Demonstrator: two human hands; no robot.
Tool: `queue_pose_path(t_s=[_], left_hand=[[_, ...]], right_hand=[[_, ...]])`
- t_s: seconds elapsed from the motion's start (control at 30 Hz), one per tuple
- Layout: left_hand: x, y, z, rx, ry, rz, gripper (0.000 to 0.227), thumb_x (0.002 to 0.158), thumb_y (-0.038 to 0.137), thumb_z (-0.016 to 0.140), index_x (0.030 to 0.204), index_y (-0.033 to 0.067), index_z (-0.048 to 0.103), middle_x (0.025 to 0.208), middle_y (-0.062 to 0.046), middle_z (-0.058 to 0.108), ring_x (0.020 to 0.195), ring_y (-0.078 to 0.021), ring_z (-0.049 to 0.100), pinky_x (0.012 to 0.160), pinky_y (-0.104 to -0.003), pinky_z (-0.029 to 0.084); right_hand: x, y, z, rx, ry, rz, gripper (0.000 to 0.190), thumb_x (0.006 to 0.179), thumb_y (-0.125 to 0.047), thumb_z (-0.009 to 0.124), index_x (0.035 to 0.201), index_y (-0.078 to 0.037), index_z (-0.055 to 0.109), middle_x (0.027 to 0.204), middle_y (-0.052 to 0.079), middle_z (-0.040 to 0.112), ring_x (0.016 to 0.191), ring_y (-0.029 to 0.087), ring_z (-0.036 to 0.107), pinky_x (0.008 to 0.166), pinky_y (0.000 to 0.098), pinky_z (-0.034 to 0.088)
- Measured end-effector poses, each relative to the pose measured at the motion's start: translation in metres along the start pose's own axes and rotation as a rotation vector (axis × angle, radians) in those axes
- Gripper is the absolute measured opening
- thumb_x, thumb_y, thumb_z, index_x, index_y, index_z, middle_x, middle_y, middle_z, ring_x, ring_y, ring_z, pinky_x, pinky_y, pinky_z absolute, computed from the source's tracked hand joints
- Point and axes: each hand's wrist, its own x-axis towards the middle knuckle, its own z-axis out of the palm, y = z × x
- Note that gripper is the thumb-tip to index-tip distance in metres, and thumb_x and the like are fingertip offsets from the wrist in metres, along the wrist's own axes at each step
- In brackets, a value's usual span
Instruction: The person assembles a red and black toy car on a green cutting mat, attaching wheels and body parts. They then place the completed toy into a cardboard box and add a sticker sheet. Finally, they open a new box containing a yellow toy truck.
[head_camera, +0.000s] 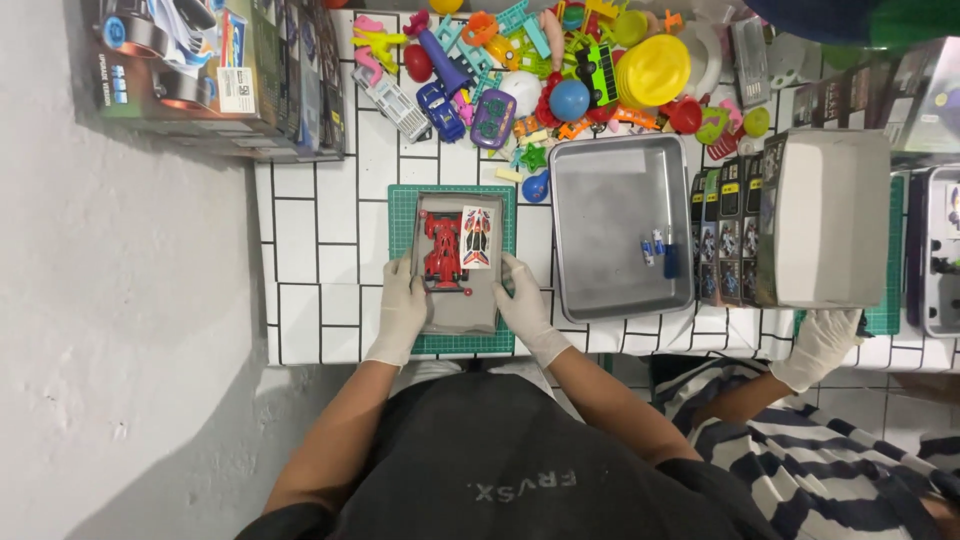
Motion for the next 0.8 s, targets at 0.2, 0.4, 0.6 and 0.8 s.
queue_pose_path(t_s=[0.2, 0.4, 0.6, 0.8], left_hand=[[-0.007, 0.010, -0.009, -0.069, 0.000, -0.021, 0.052, 0.096, -0.002, 0.047, 0.148, 0.0034, 0.049, 0.127, -0.023, 0.052, 0.127, -0.0448, 0.052, 0.111, -0.047, 0.043], [-0.043, 0.086, -0.033, -0.239, -0.006, -0.197, 0.051, 0.102, 0.010, 0.045, 0.152, 0.0130, 0.048, 0.148, -0.019, 0.051, 0.145, -0.0342, 0.040, 0.122, -0.043, 0.028], [-0.072, 0.129, -0.057, -0.452, -0.091, -0.010, 0.054, 0.102, 0.022, 0.050, 0.155, 0.0117, 0.043, 0.156, -0.022, 0.041, 0.151, -0.0348, 0.027, 0.126, -0.047, 0.017], [-0.066, 0.171, -0.084, -0.518, -0.414, 0.158, 0.067, 0.103, 0.031, 0.038, 0.163, 0.0078, 0.018, 0.164, -0.023, 0.018, 0.154, -0.0374, 0.010, 0.126, -0.050, 0.004]], right_hand=[[-0.005, -0.037, -0.012, -0.001, -0.035, 0.075, 0.053, 0.095, -0.005, 0.063, 0.146, -0.009, 0.051, 0.124, 0.016, 0.065, 0.108, 0.031, 0.067, 0.089, 0.0398, 0.058], [-0.034, -0.065, -0.042, 0.217, -0.028, 0.013, 0.057, 0.094, 0.004, 0.061, 0.148, 0.001, 0.046, 0.128, 0.024, 0.061, 0.117, 0.036, 0.065, 0.100, 0.0450, 0.055], [-0.063, -0.072, -0.083, 0.363, -0.002, 0.060, 0.059, 0.096, 0.001, 0.060, 0.152, -0.004, 0.043, 0.131, 0.015, 0.059, 0.118, 0.023, 0.063, 0.104, 0.0376, 0.054], [-0.091, -0.114, -0.100, 0.420, 0.199, 0.054, 0.061, 0.093, 0.004, 0.063, 0.151, -0.007, 0.048, 0.126, 0.007, 0.058, 0.114, 0.014, 0.062, 0.104, 0.0330, 0.053]])
